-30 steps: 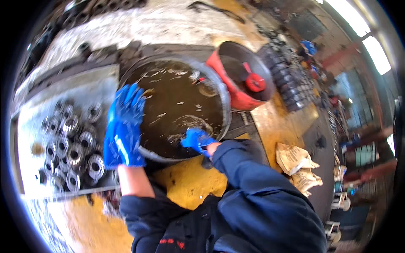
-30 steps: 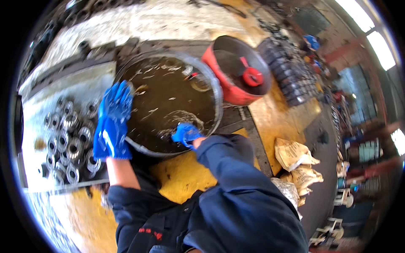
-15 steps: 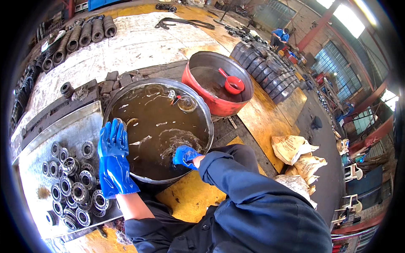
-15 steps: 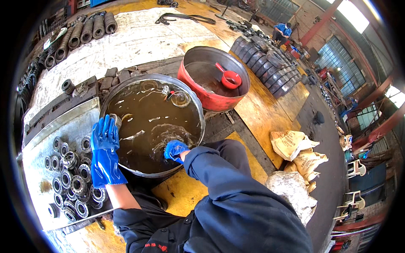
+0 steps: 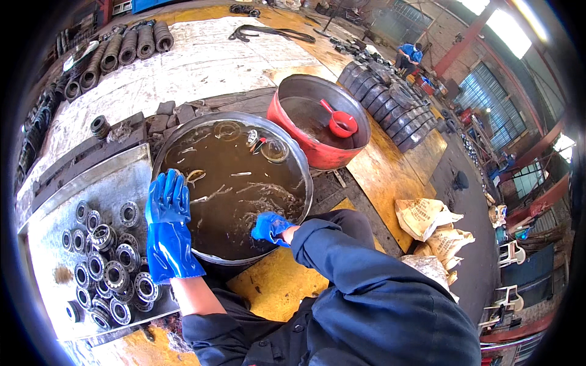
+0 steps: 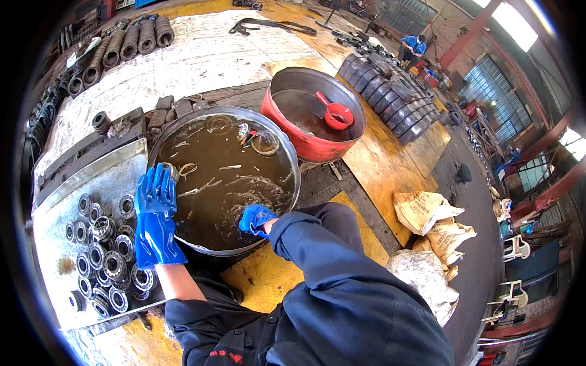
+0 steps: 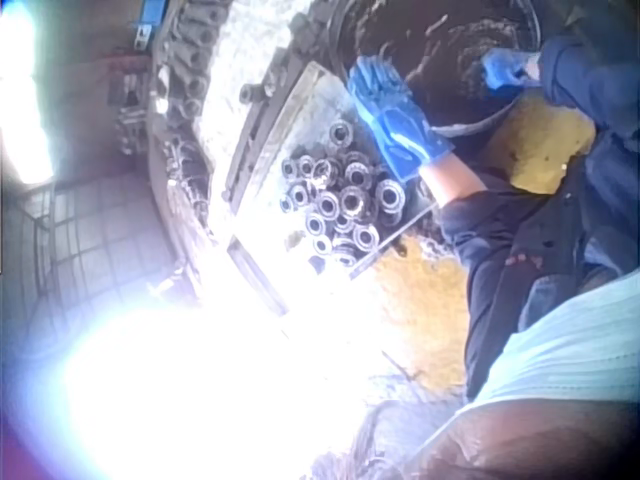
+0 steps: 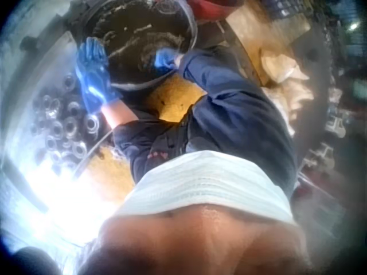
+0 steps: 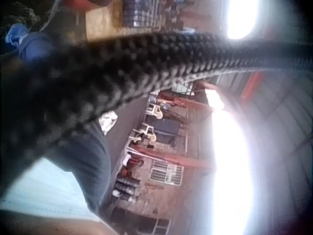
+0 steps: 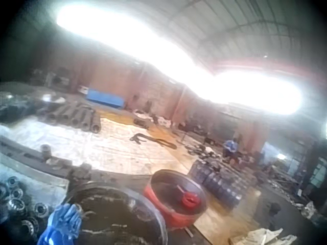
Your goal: The person repeatedly picks up metal bearings from a tray, dips them into a bucket of dark liquid, and rubs them with gloved hands to clean them. The person then places the cleaned bearings back onto the tray. The process is repeated for several bearings throughout the clip.
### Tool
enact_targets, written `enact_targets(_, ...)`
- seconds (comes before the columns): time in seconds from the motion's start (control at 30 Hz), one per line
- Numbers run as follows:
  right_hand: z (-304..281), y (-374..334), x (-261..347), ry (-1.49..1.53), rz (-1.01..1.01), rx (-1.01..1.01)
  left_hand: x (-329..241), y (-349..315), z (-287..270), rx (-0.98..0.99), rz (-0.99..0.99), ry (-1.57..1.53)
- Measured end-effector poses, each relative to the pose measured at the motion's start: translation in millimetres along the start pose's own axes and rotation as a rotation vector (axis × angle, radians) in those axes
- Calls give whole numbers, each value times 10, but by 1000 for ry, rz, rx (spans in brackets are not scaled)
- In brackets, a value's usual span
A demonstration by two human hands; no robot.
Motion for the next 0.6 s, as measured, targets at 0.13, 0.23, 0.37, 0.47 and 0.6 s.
enact_targets(0.13, 13, 131, 344, -757, -99, 151, -24, -82, 76, -47, 21, -11)
enact_targets(0.23, 184, 253, 368, -1120, -366, 273, -20, -41, 35, -27, 19, 2)
enact_targets(0.37, 19, 181, 278, -627, -23, 122, -143, -171, 99, -74, 39, 16)
enact_targets(0.47, 62, 51, -246, -198, -32, -122, 9, -43, 88, 14, -12, -42)
enact_targets(0.6, 52, 268, 290, -776, -12, 140, 76, 150, -498, 276, -70, -445)
Point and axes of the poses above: each hand's wrist, its own y-axis towards the middle knuckle, its own z-axis out of the palm, x = y × z, the point moved 3 cm from there along y, towards the middle knuckle, and after that the axes turned 8 degrees about x, right-handed, at the moved point
